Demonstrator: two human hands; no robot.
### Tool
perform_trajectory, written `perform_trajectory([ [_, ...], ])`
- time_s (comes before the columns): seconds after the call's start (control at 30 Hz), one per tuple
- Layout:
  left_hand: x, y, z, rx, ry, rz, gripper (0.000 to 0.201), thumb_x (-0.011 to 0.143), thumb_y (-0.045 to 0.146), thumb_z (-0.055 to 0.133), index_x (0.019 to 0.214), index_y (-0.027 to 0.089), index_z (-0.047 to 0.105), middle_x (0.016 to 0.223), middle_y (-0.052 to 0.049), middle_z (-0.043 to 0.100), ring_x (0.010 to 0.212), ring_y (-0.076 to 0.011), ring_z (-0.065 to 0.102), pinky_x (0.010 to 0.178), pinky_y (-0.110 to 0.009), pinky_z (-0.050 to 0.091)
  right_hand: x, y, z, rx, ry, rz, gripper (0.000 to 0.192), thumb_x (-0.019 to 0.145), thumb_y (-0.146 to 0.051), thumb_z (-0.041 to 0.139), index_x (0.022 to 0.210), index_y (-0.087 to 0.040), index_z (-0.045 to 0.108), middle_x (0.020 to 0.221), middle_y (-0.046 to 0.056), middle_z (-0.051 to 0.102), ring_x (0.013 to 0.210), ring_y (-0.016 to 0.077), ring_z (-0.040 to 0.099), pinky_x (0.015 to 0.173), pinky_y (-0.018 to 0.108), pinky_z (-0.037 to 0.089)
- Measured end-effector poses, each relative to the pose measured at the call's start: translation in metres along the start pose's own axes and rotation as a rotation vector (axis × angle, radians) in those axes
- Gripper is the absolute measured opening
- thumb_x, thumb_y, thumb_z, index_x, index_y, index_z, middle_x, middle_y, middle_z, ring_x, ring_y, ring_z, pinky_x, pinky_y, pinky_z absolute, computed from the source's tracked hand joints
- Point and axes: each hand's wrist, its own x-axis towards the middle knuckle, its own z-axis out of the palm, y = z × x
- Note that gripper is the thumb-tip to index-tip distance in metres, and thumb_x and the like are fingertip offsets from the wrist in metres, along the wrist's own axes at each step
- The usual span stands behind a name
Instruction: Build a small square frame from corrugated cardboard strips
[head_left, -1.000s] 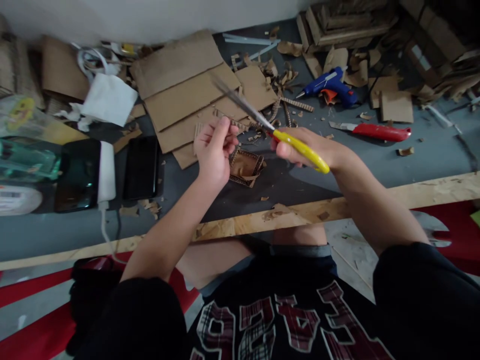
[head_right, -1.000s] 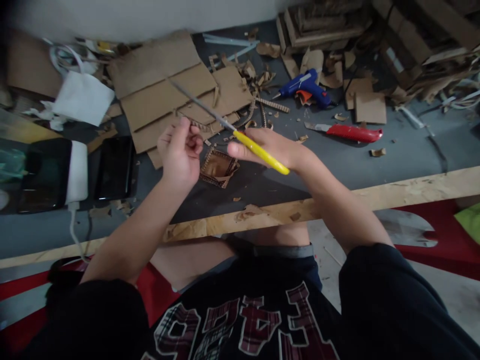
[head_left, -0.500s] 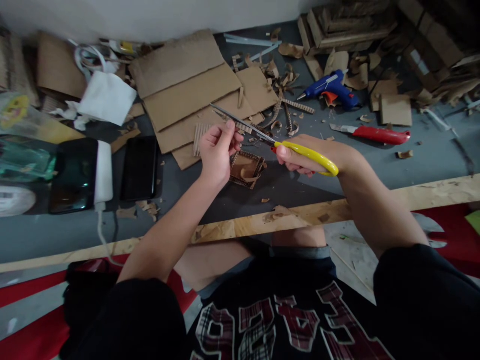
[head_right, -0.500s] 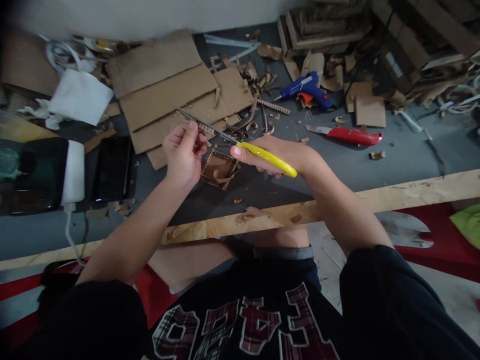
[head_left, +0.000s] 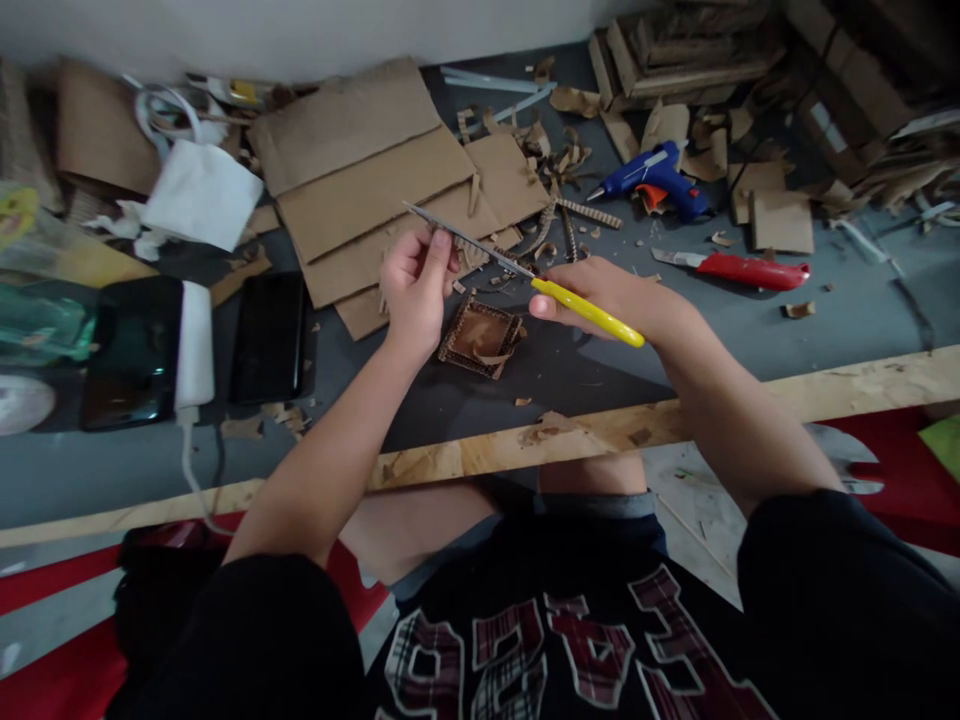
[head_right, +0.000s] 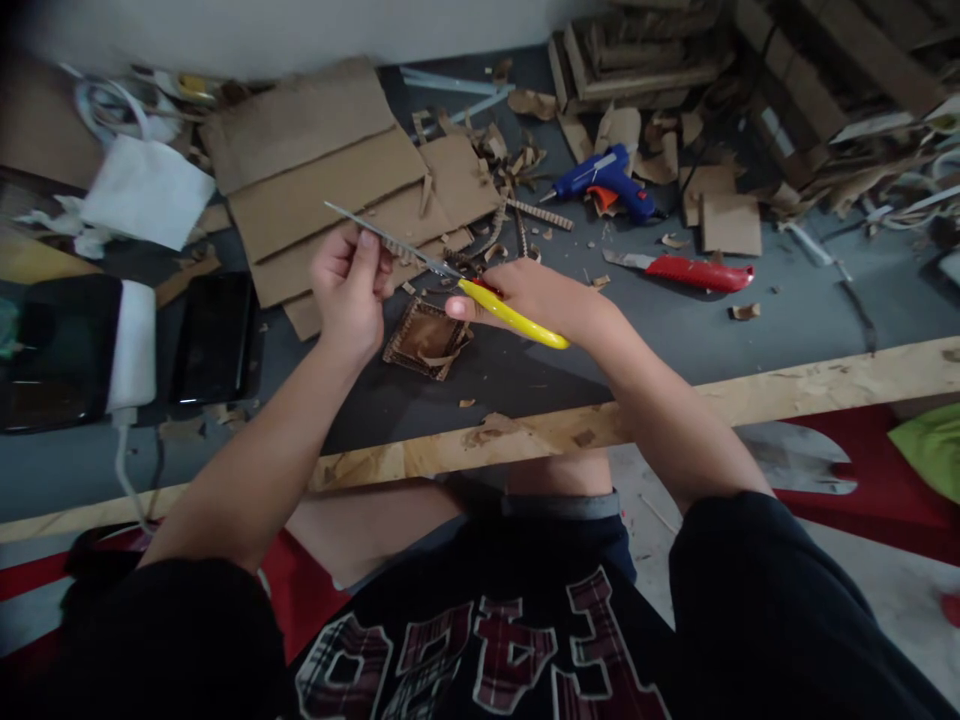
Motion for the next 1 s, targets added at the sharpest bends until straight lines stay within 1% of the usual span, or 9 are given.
perform_trajectory([
  [0.17, -0.005, 0.002, 0.011, -0.121, 0.055, -0.021, 0.054, 0.073, 0.076, 0.069, 0.069, 0.024, 0.05, 0.06, 0.005, 0.047, 0.045, -0.0072, 0.031, 0.042, -0.025, 0.023, -0.001, 0.0, 0.002, -0.004, 0.014, -0.027, 0.067, 0.087, -0.086, 0.028, 0.067, -0.023, 0.035, 0.062, -0.002, 0.037, 0.057, 0.0123, 0.038, 0.06, 0.031, 0.026],
  [0.3, -0.01, 0.002, 0.018, -0.139, 0.102, -0.035, 0.054, 0.072, 0.076, 0.068, 0.071, 0.025, 0.052, 0.061, 0.005, 0.049, 0.046, -0.0074, 0.034, 0.042, -0.024, 0.025, -0.002, -0.004, 0.003, -0.018, 0.008, 0.006, 0.068, 0.086, -0.088, 0.026, 0.069, -0.023, 0.037, 0.064, -0.001, 0.04, 0.059, 0.0128, 0.038, 0.062, 0.031, 0.026],
  [0.4, -0.01, 0.003, 0.019, -0.158, 0.127, -0.034, 0.053, 0.071, 0.075, 0.071, 0.072, 0.025, 0.054, 0.061, 0.005, 0.053, 0.046, -0.0071, 0.035, 0.042, -0.024, 0.025, -0.002, -0.006, 0.004, -0.029, 0.006, 0.054, 0.069, 0.086, -0.088, 0.028, 0.07, -0.022, 0.039, 0.065, 0.0, 0.042, 0.06, 0.0123, 0.039, 0.063, 0.03, 0.027],
  [0.47, -0.007, 0.006, 0.016, -0.204, 0.092, -0.054, 0.051, 0.069, 0.07, 0.076, 0.068, 0.024, 0.054, 0.059, 0.005, 0.053, 0.044, -0.0061, 0.033, 0.04, -0.023, 0.022, -0.002, -0.006, 0.004, -0.043, 0.015, 0.067, 0.069, 0.086, -0.088, 0.027, 0.071, -0.022, 0.039, 0.066, -0.001, 0.042, 0.06, 0.012, 0.039, 0.063, 0.029, 0.027],
  [0.57, -0.001, 0.009, 0.01, -0.259, 0.037, -0.11, 0.049, 0.071, 0.063, 0.078, 0.062, 0.022, 0.052, 0.055, 0.005, 0.052, 0.04, -0.0041, 0.029, 0.037, -0.022, 0.017, -0.002, -0.003, 0.004, -0.066, 0.006, 0.076, 0.069, 0.086, -0.087, 0.027, 0.074, -0.021, 0.044, 0.068, 0.0, 0.046, 0.061, 0.0124, 0.042, 0.062, 0.029, 0.027],
  [0.67, 0.005, 0.01, 0.003, -0.264, 0.047, -0.105, 0.039, 0.068, 0.053, 0.084, 0.069, 0.022, 0.059, 0.057, 0.005, 0.055, 0.039, -0.0035, 0.031, 0.036, -0.022, 0.014, -0.002, 0.001, 0.002, -0.125, -0.011, 0.095, 0.074, 0.085, -0.089, 0.026, 0.079, -0.019, 0.051, 0.071, 0.003, 0.05, 0.064, 0.014, 0.045, 0.062, 0.029, 0.027],
  [0.73, 0.007, 0.008, 0.0, -0.233, 0.045, -0.112, 0.035, 0.069, 0.047, 0.086, 0.076, 0.023, 0.062, 0.062, 0.004, 0.058, 0.043, -0.0042, 0.037, 0.036, -0.021, 0.017, -0.002, 0.003, 0.001, -0.168, -0.023, 0.107, 0.078, 0.083, -0.091, 0.024, 0.082, -0.018, 0.055, 0.074, 0.005, 0.052, 0.066, 0.0155, 0.047, 0.063, 0.029, 0.028],
  [0.83, 0.007, 0.004, -0.001, -0.172, 0.031, -0.169, 0.033, 0.074, 0.05, 0.082, 0.078, 0.024, 0.063, 0.068, 0.002, 0.061, 0.049, -0.0058, 0.046, 0.038, -0.02, 0.025, -0.002, 0.003, 0.0, -0.2, -0.03, 0.115, 0.082, 0.082, -0.092, 0.023, 0.087, -0.018, 0.058, 0.077, 0.007, 0.055, 0.069, 0.0173, 0.05, 0.064, 0.029, 0.028],
  [1.0, 0.006, 0.002, -0.002, -0.122, -0.035, -0.238, 0.043, 0.068, 0.06, 0.083, 0.071, 0.022, 0.062, 0.07, 0.001, 0.064, 0.05, -0.0048, 0.046, 0.037, -0.018, 0.027, -0.003, 0.0, -0.002, -0.253, -0.042, 0.149, 0.082, 0.083, -0.091, 0.022, 0.088, -0.017, 0.057, 0.08, 0.01, 0.06, 0.07, 0.0194, 0.054, 0.061, 0.03, 0.027],
])
